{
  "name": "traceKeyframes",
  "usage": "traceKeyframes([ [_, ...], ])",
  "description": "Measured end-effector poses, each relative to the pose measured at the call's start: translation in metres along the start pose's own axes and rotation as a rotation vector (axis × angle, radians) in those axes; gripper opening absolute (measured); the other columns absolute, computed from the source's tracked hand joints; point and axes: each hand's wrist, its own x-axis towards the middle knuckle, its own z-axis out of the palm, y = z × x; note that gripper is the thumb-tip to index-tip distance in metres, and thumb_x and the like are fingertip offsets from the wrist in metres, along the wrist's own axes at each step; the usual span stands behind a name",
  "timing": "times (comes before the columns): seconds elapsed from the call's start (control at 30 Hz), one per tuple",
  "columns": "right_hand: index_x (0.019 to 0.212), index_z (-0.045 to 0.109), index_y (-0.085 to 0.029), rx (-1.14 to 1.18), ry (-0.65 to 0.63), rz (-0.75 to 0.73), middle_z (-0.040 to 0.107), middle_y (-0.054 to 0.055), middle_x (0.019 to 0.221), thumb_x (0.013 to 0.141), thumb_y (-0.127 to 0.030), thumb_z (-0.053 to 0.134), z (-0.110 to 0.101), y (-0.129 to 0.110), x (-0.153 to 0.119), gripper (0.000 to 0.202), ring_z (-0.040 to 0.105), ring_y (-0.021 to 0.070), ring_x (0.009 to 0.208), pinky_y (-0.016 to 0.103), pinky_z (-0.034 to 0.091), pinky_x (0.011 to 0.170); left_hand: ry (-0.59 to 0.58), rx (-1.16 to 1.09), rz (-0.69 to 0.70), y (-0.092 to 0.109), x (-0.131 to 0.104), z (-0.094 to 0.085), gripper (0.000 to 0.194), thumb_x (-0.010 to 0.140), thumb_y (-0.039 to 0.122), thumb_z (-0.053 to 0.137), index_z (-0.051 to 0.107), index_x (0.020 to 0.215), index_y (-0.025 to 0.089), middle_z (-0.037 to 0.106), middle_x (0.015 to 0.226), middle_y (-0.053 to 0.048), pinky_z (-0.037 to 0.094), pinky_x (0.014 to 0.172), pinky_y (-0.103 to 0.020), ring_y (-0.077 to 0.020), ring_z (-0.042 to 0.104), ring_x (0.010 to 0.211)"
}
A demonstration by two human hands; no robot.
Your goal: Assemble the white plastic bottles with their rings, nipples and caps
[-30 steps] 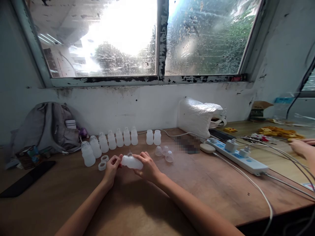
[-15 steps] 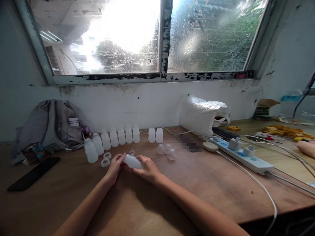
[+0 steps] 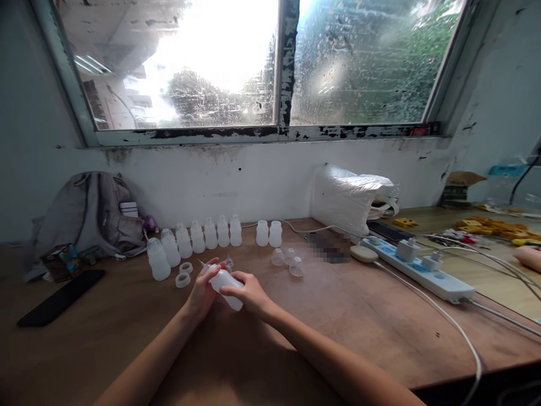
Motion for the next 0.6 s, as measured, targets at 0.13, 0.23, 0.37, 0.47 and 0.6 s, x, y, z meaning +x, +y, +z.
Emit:
traceKeyframes([
  [0.13, 0.096, 0.054, -0.015, 0.068, -0.027, 0.056, 0.059, 0.003, 0.079, 0.071, -0.041, 0.054, 0.002, -0.002, -0.001, 0.036, 0.055, 0.0156, 0.067, 0.027, 0.044, 0.058, 0.006, -0.030, -0.041, 0.004, -0.001, 0.001, 0.044, 0.063, 0.027, 0.066, 0.049, 0.103, 0.021, 0.060, 0.098, -0.004, 0.046, 0.072, -0.029, -0.0176, 0.058, 0.084],
  [0.23, 0.101, 0.051, -0.018, -0.225, 0.159, -0.177, 0.056, 0.006, 0.097, 0.064, -0.032, 0.062, 0.007, 0.001, -0.004, 0.041, 0.052, 0.0200, 0.088, 0.033, 0.041, 0.077, 0.075, -0.025, -0.076, 0.001, 0.000, 0.004, 0.043, 0.061, 0.037, 0.068, 0.053, 0.096, 0.016, 0.062, 0.092, -0.008, 0.046, 0.069, -0.029, -0.0183, 0.060, 0.078],
  [0.37, 0.095, 0.050, -0.016, -0.483, 0.198, -0.196, 0.056, 0.009, 0.093, 0.063, -0.029, 0.061, 0.012, 0.003, -0.008, 0.037, 0.052, 0.0225, 0.085, 0.034, 0.041, 0.073, 0.142, 0.004, -0.100, -0.004, -0.002, 0.008, 0.037, 0.061, 0.038, 0.067, 0.058, 0.085, 0.011, 0.064, 0.087, -0.010, 0.045, 0.068, -0.028, -0.0197, 0.059, 0.078],
  [0.47, 0.087, 0.052, -0.017, -0.389, 0.114, -0.091, 0.058, 0.005, 0.079, 0.063, -0.032, 0.061, 0.011, 0.000, -0.008, 0.030, 0.055, 0.0194, 0.072, 0.029, 0.042, 0.062, 0.178, 0.078, -0.026, -0.004, -0.004, 0.008, 0.026, 0.060, 0.030, 0.066, 0.059, 0.077, 0.012, 0.064, 0.087, -0.009, 0.044, 0.066, -0.027, -0.0197, 0.059, 0.078],
  [0.6, 0.077, 0.052, -0.016, 0.031, -0.115, 0.108, 0.055, 0.000, 0.063, 0.065, -0.040, 0.059, 0.008, -0.006, -0.008, 0.028, 0.051, 0.0121, 0.051, 0.021, 0.037, 0.042, 0.150, 0.092, 0.063, 0.000, -0.007, 0.008, 0.011, 0.058, 0.022, 0.061, 0.054, 0.062, 0.015, 0.065, 0.076, -0.004, 0.043, 0.068, -0.027, -0.0217, 0.058, 0.085],
])
